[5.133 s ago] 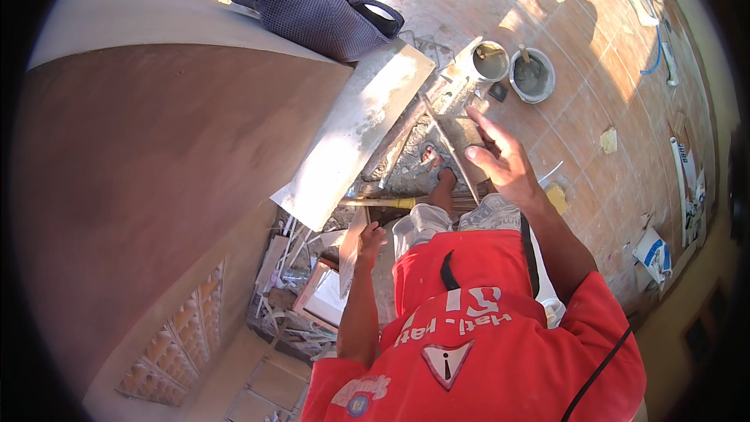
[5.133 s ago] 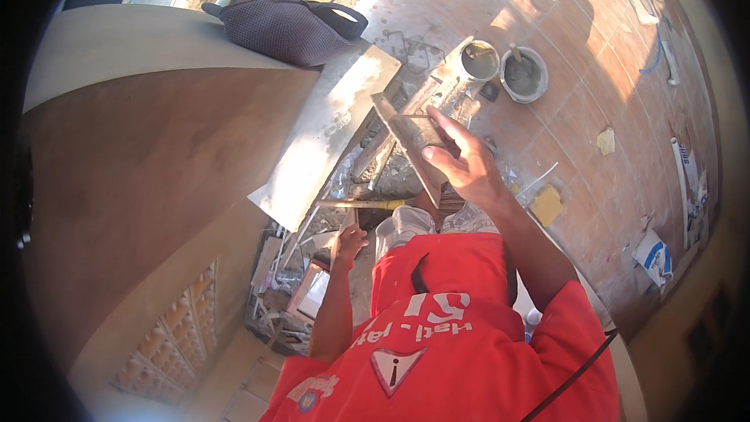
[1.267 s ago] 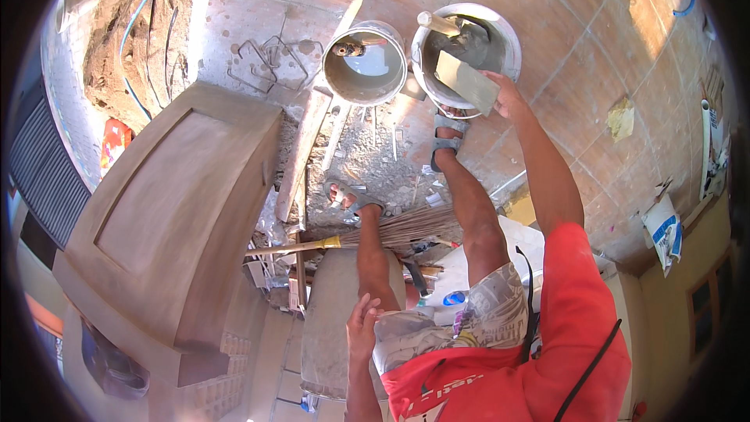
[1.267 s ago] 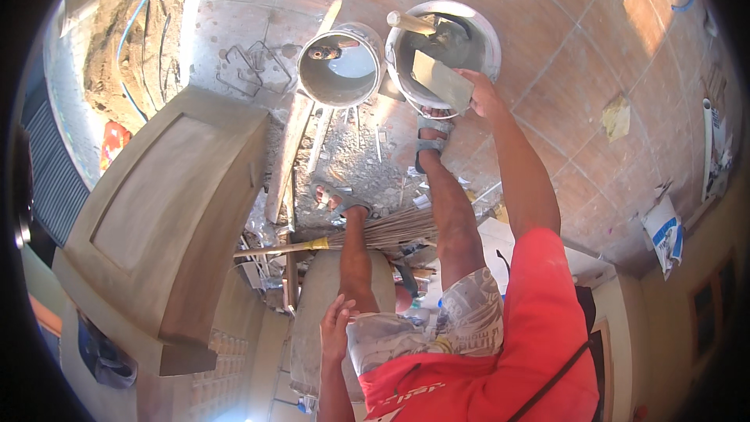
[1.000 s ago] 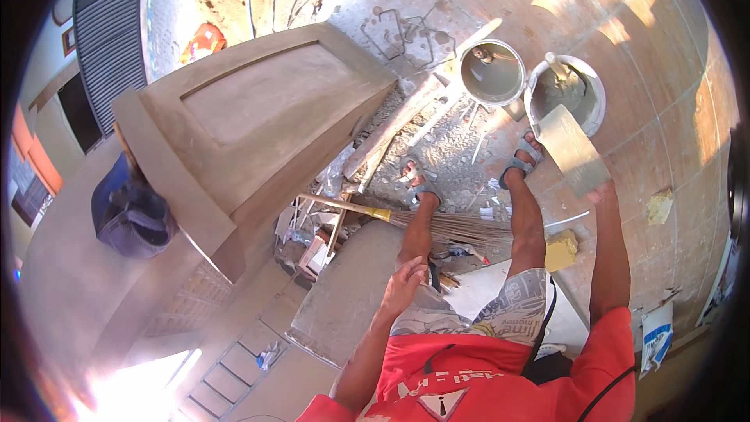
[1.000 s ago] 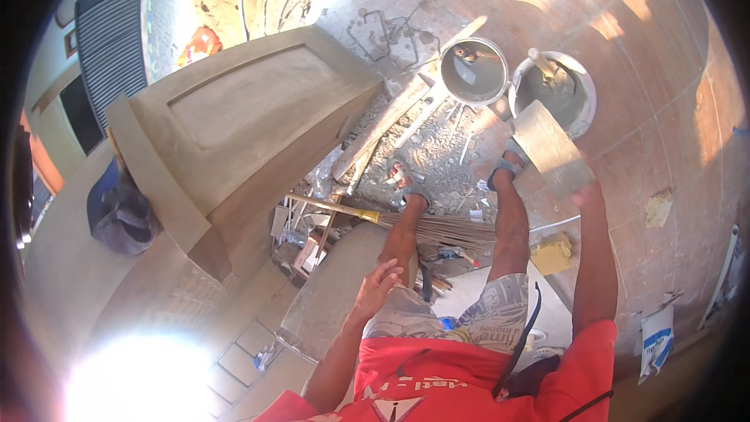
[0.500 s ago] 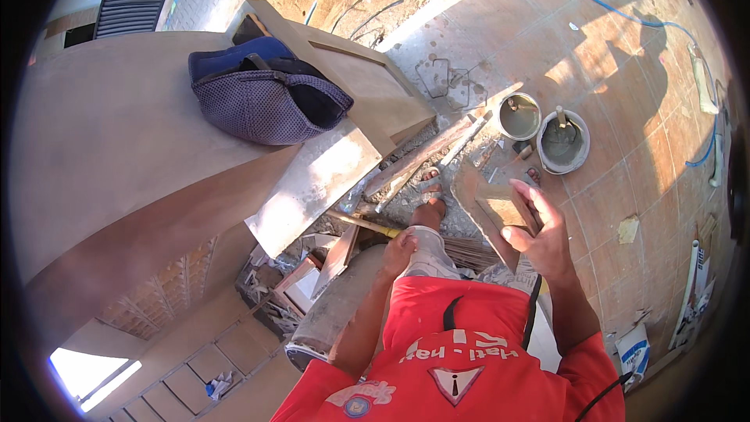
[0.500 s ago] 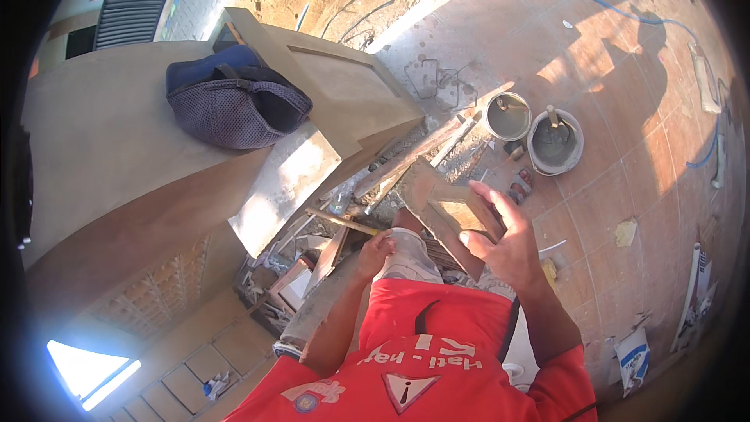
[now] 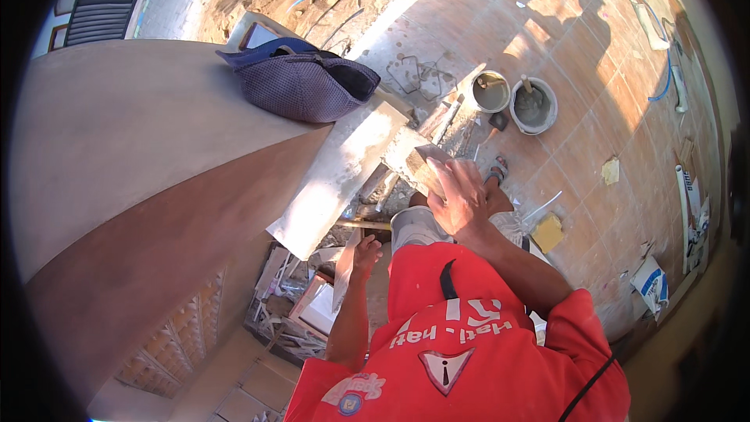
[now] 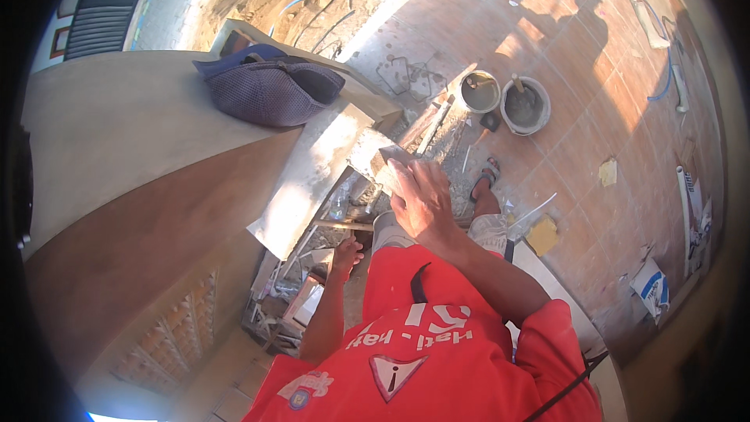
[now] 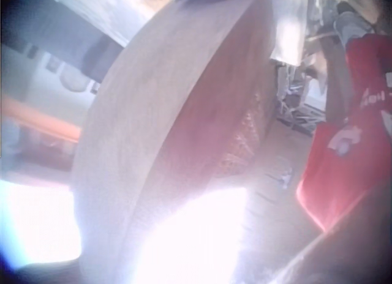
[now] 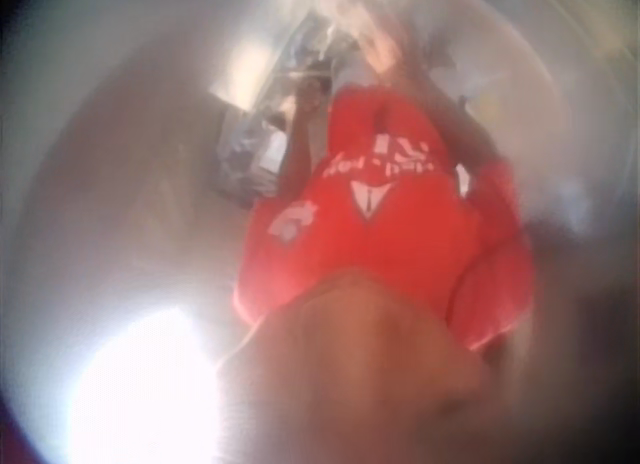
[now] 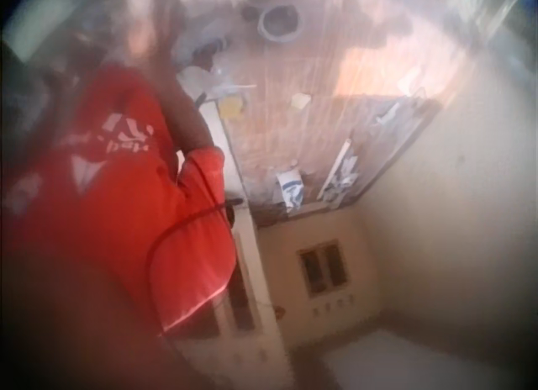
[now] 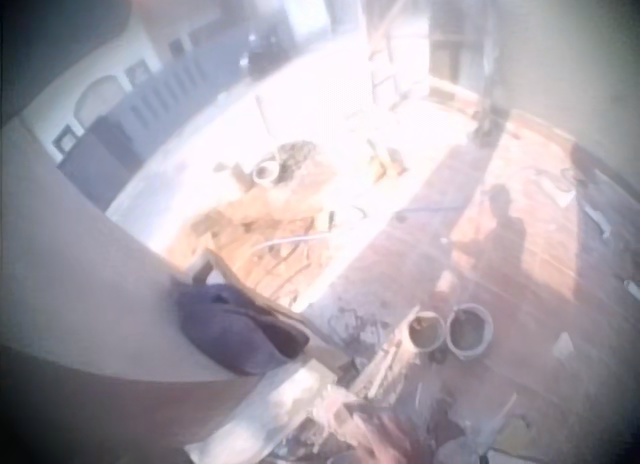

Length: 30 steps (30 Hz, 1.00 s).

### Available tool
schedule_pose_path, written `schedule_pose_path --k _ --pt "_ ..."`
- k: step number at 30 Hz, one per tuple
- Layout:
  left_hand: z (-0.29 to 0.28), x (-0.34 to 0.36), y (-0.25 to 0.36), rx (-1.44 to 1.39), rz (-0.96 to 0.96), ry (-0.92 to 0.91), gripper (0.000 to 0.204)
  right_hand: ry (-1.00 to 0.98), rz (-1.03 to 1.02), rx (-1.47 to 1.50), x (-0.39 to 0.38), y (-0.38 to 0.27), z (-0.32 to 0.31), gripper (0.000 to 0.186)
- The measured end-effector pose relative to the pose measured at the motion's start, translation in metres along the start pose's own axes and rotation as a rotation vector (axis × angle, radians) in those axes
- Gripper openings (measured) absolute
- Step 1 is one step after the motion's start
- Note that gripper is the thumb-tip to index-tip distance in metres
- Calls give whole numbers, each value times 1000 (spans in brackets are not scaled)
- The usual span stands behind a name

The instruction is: The person scoops plaster from a bucket with a trowel and applies it to the edge of a wooden board. The person repeatedly smooths the plaster along the board's edge and occasionally wipes the trowel.

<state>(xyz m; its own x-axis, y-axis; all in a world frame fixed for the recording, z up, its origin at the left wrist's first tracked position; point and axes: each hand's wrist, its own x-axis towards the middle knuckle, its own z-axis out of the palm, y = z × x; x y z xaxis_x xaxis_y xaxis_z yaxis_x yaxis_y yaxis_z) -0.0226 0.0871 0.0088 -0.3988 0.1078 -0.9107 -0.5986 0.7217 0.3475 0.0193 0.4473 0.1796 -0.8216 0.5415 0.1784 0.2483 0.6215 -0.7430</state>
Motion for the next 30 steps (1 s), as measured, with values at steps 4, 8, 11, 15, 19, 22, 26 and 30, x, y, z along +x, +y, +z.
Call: schedule_pose_path --k 4,8,11,15,19,22,26,30 --pt "-4 -3 -18 -17 -55 -52 48 -5 28 1 -1 -5 9 59" --pt "-13 -1 -18 -37 -58 -71 48 51 33 -6 -2 1 18 58" --pt "-22 6 -13 -79 -50 -65 47 39 67 -20 0 0 15 58" --pt "-33 16 -8 -120 2 -57 44 52 67 17 3 2 17 57" --pt "-34 22 -6 -128 21 -56 45 -3 44 51 1 0 23 57" --pt "-30 18 0 -127 -3 -73 47 -73 11 100 -6 -2 24 58" --pt "-28 13 2 -99 -33 -64 49 1 19 102 3 -4 15 58" --pt "-30 12 -1 -95 -44 -74 51 0 40 68 16 5 14 58"
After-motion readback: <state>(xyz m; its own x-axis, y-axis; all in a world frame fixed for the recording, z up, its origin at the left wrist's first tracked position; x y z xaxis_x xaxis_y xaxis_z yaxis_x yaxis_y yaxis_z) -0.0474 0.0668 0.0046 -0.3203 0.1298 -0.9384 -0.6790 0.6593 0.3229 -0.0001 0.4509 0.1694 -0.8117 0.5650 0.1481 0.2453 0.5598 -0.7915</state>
